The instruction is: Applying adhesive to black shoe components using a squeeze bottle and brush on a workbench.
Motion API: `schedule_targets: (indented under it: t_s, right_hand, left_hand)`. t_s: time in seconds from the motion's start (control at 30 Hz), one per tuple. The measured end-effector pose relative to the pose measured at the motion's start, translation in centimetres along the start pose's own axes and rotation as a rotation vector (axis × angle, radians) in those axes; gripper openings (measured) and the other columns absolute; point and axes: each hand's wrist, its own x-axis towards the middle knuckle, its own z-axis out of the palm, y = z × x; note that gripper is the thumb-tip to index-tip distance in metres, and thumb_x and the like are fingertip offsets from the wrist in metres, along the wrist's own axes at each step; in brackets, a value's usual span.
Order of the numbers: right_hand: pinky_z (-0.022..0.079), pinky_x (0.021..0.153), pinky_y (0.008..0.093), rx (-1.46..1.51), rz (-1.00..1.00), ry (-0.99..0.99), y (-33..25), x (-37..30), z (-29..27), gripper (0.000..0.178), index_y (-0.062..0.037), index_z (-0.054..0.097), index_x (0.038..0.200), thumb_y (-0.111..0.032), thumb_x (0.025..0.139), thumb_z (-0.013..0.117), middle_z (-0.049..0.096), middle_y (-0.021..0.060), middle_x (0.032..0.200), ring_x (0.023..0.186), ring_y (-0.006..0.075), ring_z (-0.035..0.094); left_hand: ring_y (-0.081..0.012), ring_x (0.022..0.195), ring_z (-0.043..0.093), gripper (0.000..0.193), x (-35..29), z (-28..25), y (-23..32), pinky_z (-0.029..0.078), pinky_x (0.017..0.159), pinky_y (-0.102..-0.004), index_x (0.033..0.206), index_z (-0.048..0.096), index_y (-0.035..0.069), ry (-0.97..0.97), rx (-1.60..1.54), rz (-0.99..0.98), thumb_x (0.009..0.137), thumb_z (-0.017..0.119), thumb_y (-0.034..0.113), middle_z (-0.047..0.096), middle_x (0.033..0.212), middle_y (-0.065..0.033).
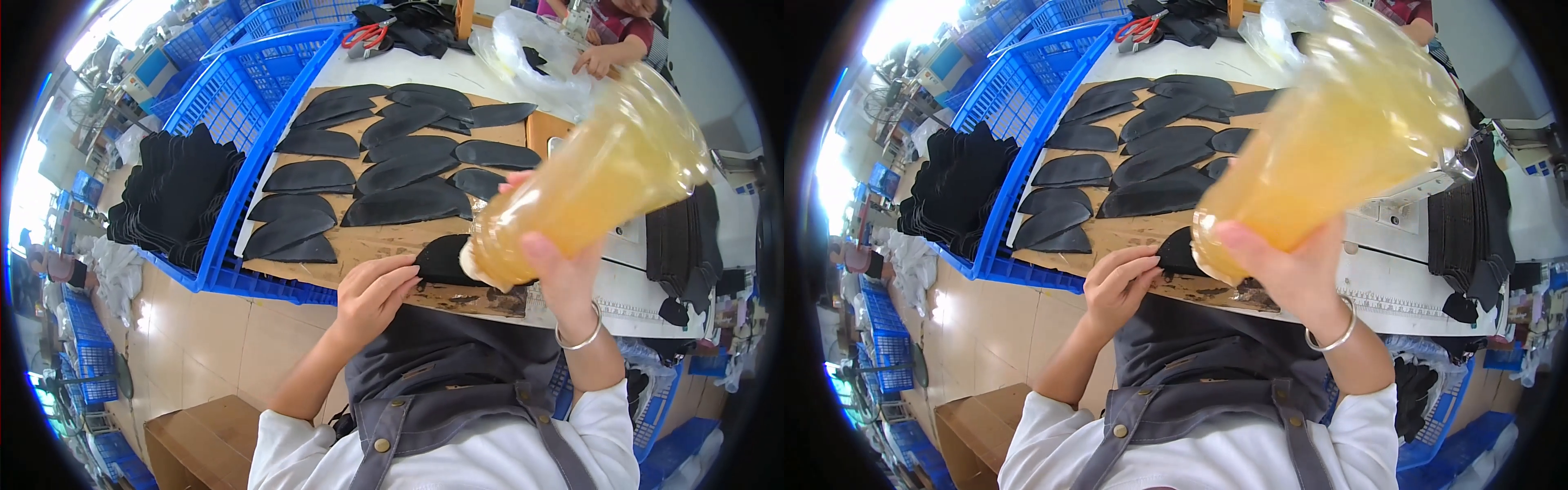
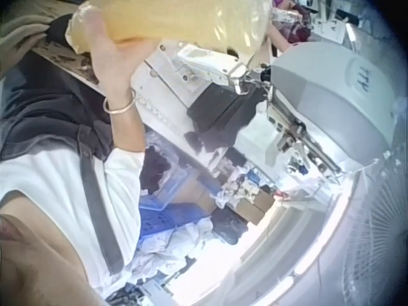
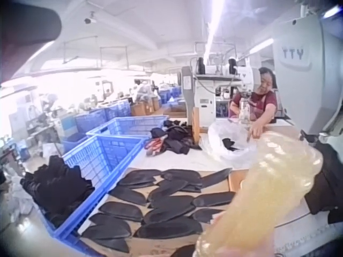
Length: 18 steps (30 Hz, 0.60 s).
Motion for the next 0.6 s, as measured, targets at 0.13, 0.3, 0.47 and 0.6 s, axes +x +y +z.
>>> schedule_targets:
  t_s: [0.13,0.3,0.47,0.6]
  right_hand:
    - [0.049,0.084,0.0333,-0.377,-0.082,-0.276,0.6,0.9,2.9,0.056,0.0026,0.048,0.117,-0.011,0.07,0.076,0.059,0.0142,0.104,0.099,0.022,0.059]
    - [0.051,0.072,0.029,-0.516,-0.028,-0.285,1.5,0.6,4.9,0.064,0.0002,0.045,0.113,-0.02,0.064,0.082,0.061,0.0092,0.1,0.081,0.017,0.062]
    - [0.051,0.074,0.0303,-0.627,-0.197,-0.34,2.0,0.7,4.9,0.073,-0.0011,0.04,0.118,-0.023,0.063,0.082,0.061,0.0109,0.102,0.084,0.02,0.063]
    - [0.051,0.073,0.0305,-0.734,-0.155,-0.258,1.4,0.8,3.6,0.065,-0.0011,0.045,0.114,-0.022,0.064,0.081,0.063,0.0105,0.098,0.082,0.0188,0.063]
  left_hand:
    - [-0.0221,0.07,0.066,0.017,-0.7,0.4,-0.4,0.051,0.058,-0.0293,0.083,0.066,0.001,0.083,-0.073,-0.016,0.067,0.073,0.0,0.067,0.089,-0.0111]
    - [-0.0215,0.066,0.065,0.019,-0.5,0.0,-0.4,0.051,0.055,-0.0284,0.084,0.064,0.001,0.086,-0.05,0.037,0.068,0.073,0.0,0.066,0.086,-0.0103]
    - [-0.0206,0.063,0.063,0.022,-0.4,0.1,-0.8,0.05,0.053,-0.0275,0.086,0.062,0.002,0.067,-0.001,0.073,0.067,0.073,0.001,0.064,0.083,-0.0086]
    - [-0.0199,0.062,0.062,0.022,-0.3,0.2,-0.9,0.049,0.051,-0.0268,0.085,0.06,0.003,0.051,0.021,0.103,0.067,0.073,0.001,0.063,0.082,-0.0083]
